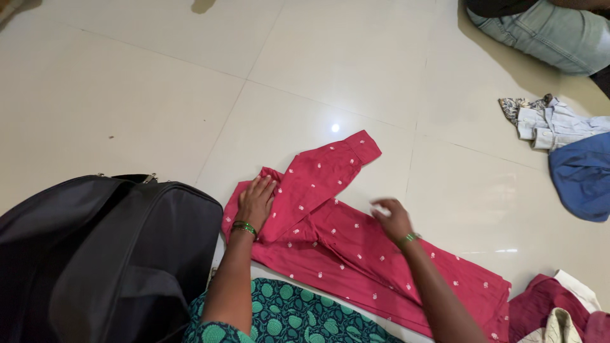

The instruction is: The person folds a pink patterned shirt by smoothing it out and bringing the sides and sleeves inward on the floor.

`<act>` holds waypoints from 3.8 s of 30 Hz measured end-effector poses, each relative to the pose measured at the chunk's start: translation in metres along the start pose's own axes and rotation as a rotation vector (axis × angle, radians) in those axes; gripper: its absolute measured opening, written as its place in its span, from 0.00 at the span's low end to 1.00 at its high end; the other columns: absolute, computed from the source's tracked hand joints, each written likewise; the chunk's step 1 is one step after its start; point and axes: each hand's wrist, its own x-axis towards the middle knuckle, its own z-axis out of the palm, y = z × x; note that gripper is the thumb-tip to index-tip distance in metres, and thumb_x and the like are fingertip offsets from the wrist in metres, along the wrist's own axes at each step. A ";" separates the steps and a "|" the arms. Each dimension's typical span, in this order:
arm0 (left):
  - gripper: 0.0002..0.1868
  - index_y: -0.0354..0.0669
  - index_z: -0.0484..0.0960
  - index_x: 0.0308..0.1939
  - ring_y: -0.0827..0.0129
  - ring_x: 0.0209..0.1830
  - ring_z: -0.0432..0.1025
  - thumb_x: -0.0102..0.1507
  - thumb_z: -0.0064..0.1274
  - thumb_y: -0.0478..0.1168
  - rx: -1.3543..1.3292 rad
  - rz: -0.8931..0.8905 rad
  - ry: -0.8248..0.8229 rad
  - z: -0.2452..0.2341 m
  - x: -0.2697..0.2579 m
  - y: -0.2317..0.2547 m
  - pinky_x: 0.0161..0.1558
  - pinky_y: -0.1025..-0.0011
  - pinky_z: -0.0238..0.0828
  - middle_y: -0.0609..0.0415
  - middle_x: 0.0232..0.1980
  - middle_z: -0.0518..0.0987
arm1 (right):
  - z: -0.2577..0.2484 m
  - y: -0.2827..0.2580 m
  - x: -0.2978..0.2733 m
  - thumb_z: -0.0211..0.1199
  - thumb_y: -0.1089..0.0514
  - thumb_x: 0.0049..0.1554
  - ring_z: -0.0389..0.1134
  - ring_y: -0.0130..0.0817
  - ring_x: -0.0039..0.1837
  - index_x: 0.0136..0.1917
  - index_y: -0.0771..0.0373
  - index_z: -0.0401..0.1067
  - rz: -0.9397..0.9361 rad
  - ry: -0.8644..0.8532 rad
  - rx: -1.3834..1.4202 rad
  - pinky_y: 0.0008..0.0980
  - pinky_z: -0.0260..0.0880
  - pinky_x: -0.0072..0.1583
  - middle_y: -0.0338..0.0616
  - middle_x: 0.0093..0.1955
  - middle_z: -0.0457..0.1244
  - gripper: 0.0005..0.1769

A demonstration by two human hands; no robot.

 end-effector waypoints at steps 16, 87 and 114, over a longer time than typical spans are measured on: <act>0.29 0.53 0.68 0.73 0.62 0.80 0.51 0.66 0.50 0.44 0.015 0.003 -0.045 -0.004 -0.005 0.004 0.69 0.55 0.53 0.57 0.79 0.61 | 0.021 -0.091 0.058 0.54 0.67 0.60 0.48 0.35 0.85 0.79 0.58 0.58 -0.015 -0.051 1.002 0.39 0.49 0.79 0.45 0.85 0.50 0.34; 0.40 0.42 0.49 0.80 0.57 0.83 0.39 0.68 0.33 0.59 0.307 -0.195 -0.211 -0.007 0.013 0.079 0.77 0.54 0.34 0.45 0.83 0.45 | 0.006 0.010 -0.086 0.36 0.26 0.61 0.28 0.38 0.86 0.83 0.52 0.38 0.153 -0.306 -0.457 0.55 0.29 0.79 0.43 0.88 0.31 0.47; 0.39 0.36 0.62 0.80 0.50 0.85 0.50 0.70 0.41 0.56 0.276 -0.032 0.003 0.009 0.002 0.066 0.77 0.48 0.44 0.37 0.84 0.56 | 0.001 0.006 -0.108 0.30 0.25 0.63 0.23 0.40 0.86 0.84 0.61 0.29 0.173 -0.108 -0.646 0.46 0.24 0.81 0.49 0.87 0.26 0.51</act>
